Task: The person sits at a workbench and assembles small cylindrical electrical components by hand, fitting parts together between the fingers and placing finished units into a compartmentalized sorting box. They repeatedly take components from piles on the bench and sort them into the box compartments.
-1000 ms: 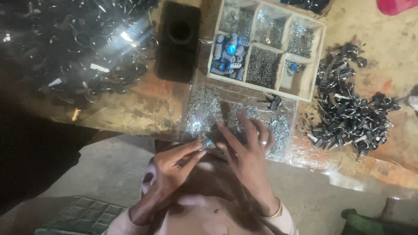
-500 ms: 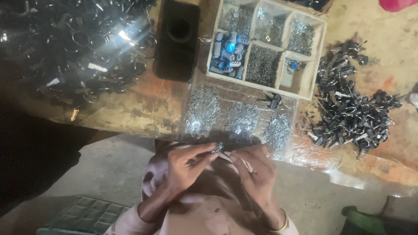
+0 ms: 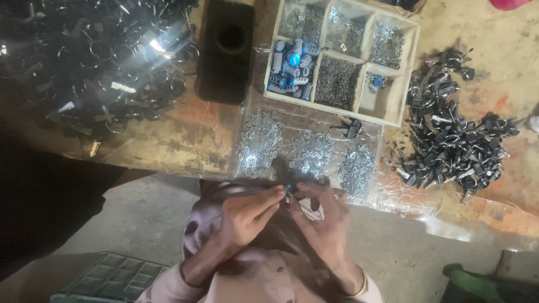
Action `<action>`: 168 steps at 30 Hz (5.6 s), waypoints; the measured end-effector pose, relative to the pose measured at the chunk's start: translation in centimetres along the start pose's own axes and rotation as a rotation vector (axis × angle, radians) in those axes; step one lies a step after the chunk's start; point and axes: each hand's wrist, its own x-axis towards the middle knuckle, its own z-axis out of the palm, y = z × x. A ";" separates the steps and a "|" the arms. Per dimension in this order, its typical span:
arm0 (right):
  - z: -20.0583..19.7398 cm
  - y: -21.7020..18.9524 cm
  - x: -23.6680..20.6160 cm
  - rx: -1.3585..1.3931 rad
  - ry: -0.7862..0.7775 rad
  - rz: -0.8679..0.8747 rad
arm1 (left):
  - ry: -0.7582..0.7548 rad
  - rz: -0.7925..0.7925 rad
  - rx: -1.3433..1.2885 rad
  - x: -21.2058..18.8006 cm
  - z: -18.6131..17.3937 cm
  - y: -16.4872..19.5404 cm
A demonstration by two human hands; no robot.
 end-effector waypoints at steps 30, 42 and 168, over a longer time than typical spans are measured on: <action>-0.7 1.9 -0.5 -0.399 0.162 -0.328 | -0.075 -0.306 -0.425 -1.4 1.2 -1.6; 0.0 2.0 -1.2 0.125 0.133 -0.045 | -0.057 -0.311 -0.403 -0.8 1.4 -1.4; -2.8 1.1 4.8 -0.020 -0.448 -0.171 | -0.106 0.268 -0.105 2.3 -1.3 -0.1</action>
